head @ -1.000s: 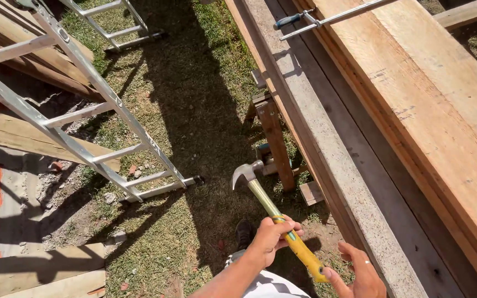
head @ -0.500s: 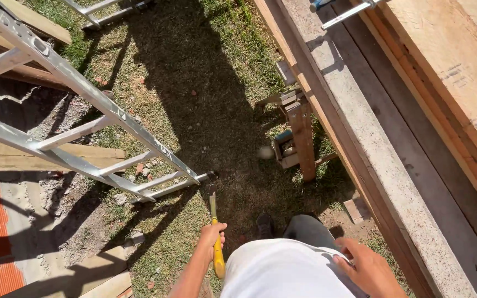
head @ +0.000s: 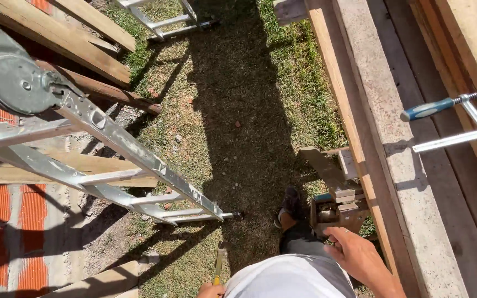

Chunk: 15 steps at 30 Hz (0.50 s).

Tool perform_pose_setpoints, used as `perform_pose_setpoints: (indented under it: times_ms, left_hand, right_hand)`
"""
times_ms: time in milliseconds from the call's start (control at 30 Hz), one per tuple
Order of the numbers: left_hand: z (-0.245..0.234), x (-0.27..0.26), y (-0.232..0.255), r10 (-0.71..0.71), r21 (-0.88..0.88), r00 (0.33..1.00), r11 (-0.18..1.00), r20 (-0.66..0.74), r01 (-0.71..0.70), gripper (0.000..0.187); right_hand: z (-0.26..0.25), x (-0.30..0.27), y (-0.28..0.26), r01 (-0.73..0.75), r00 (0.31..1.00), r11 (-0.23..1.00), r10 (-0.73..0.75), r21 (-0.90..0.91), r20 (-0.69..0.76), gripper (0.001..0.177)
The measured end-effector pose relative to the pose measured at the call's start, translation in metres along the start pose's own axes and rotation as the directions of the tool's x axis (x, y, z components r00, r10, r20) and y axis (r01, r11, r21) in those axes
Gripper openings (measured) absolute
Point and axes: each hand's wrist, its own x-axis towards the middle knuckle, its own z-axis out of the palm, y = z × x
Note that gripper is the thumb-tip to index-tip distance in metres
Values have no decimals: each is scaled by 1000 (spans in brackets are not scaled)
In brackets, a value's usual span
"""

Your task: The person positions a wooden plank on a workbench and secures it with a clamp. They then place a smaller wooden strip across the plank and hold it in place while another person hammers nails into the strip to attach it to the plank.

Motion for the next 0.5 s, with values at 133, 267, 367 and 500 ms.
perform_pose_setpoints:
  times_ms: [133,267,367,500]
  left_hand:
    - [-23,-57,223,216,92,974,973,-68,-210,26]
    - [-14,-114,288,290,194,955,943,-70,-272,23]
    - [1,-185,380,429,141,903,896,-22,-422,21]
    - [15,-313,523,703,190,711,698,1,-690,30]
  right_hand:
    - [-69,86,-1,45,991,998,-39,47,-126,34]
    - [-126,96,1,-1,987,987,27,162,-159,32]
    - [-157,116,17,-75,973,986,105,151,-205,35]
    - [-178,124,9,-311,930,932,339,186,-141,30]
